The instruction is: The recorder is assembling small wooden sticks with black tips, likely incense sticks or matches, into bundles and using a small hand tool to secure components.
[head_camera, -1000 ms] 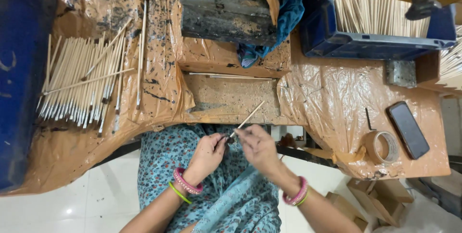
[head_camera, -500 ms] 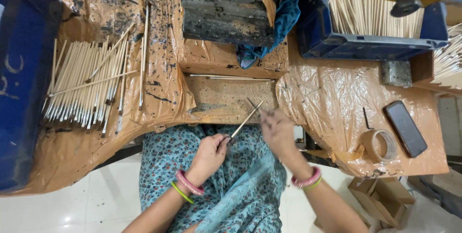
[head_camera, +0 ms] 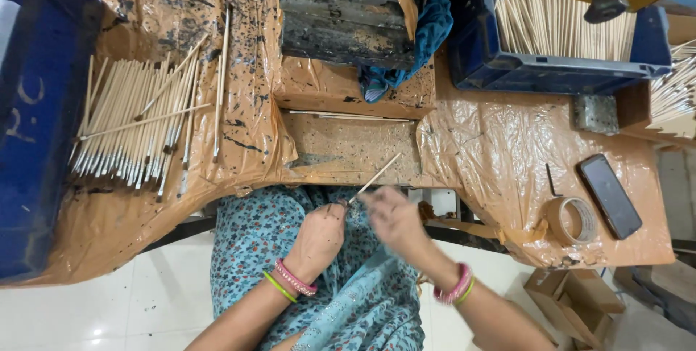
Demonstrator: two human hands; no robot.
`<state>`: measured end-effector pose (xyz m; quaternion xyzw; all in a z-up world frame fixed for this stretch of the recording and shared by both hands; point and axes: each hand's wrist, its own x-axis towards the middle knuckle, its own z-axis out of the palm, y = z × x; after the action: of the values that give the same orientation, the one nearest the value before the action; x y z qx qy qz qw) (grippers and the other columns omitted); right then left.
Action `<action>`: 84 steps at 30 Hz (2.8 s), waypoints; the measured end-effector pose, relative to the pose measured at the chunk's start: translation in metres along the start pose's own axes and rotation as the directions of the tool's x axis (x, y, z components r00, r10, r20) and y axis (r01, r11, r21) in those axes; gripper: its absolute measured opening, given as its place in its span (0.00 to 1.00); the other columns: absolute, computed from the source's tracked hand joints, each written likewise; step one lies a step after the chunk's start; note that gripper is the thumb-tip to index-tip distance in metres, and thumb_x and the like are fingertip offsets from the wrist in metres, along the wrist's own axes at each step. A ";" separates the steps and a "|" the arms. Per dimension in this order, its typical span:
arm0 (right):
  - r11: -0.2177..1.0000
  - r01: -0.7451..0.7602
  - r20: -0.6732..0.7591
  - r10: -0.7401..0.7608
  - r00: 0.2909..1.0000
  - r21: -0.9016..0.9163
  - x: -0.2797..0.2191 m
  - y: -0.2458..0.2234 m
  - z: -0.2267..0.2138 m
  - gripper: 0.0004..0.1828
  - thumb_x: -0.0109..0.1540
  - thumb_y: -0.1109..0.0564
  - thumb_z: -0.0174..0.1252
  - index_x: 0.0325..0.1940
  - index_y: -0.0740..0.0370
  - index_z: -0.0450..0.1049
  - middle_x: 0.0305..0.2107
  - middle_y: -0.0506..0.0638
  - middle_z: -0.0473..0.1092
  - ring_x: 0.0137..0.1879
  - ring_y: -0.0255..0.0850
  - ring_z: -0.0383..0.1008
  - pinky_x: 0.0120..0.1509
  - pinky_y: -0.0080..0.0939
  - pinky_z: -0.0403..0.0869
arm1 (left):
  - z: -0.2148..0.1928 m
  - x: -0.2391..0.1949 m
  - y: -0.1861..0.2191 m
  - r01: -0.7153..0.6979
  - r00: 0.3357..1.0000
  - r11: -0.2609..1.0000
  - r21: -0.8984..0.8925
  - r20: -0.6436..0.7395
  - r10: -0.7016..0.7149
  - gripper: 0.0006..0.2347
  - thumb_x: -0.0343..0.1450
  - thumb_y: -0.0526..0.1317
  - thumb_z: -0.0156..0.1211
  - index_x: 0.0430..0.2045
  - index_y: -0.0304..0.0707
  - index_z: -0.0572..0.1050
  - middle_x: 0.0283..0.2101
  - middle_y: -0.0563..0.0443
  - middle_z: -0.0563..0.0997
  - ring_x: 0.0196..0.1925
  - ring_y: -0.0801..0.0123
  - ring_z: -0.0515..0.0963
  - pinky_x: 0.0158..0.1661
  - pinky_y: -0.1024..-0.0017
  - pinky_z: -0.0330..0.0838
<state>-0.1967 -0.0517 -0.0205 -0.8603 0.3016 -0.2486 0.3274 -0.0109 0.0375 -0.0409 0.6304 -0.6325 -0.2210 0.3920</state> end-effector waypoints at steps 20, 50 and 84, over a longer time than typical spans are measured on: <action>0.986 -0.163 -0.080 0.166 0.983 0.040 0.013 -0.017 -0.008 0.12 0.65 0.65 0.55 0.50 0.62 0.79 0.34 0.49 0.68 0.35 0.36 0.70 0.37 0.31 0.73 | 0.026 -0.002 -0.045 0.444 0.896 0.626 -0.641 0.314 -0.314 0.10 0.76 0.34 0.52 0.27 0.31 0.78 0.21 0.62 0.72 0.24 0.83 0.65 0.25 0.75 0.62; 0.968 -0.188 -0.243 0.145 0.959 -0.164 0.014 0.008 -0.006 0.18 0.60 0.63 0.58 0.54 0.63 0.77 0.33 0.54 0.74 0.35 0.43 0.75 0.40 0.41 0.74 | -0.003 0.002 -0.001 0.099 0.992 0.980 -0.175 -0.055 -0.110 0.03 0.71 0.31 0.55 0.32 0.28 0.75 0.29 0.29 0.79 0.33 0.36 0.80 0.33 0.49 0.73; 0.965 -0.179 -0.294 0.230 0.928 0.191 -0.001 -0.021 -0.056 0.17 0.58 0.68 0.63 0.51 0.65 0.79 0.35 0.50 0.74 0.36 0.31 0.74 0.40 0.28 0.72 | -0.065 0.144 -0.017 -0.203 0.978 0.779 0.594 0.084 0.191 0.09 0.65 0.34 0.57 0.37 0.34 0.76 0.49 0.40 0.75 0.54 0.50 0.75 0.50 0.57 0.73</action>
<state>-0.2254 -0.0616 0.0316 -0.7443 0.4169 -0.3698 0.3680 0.0643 -0.0907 0.0159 0.6501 -0.7358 0.0265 0.1878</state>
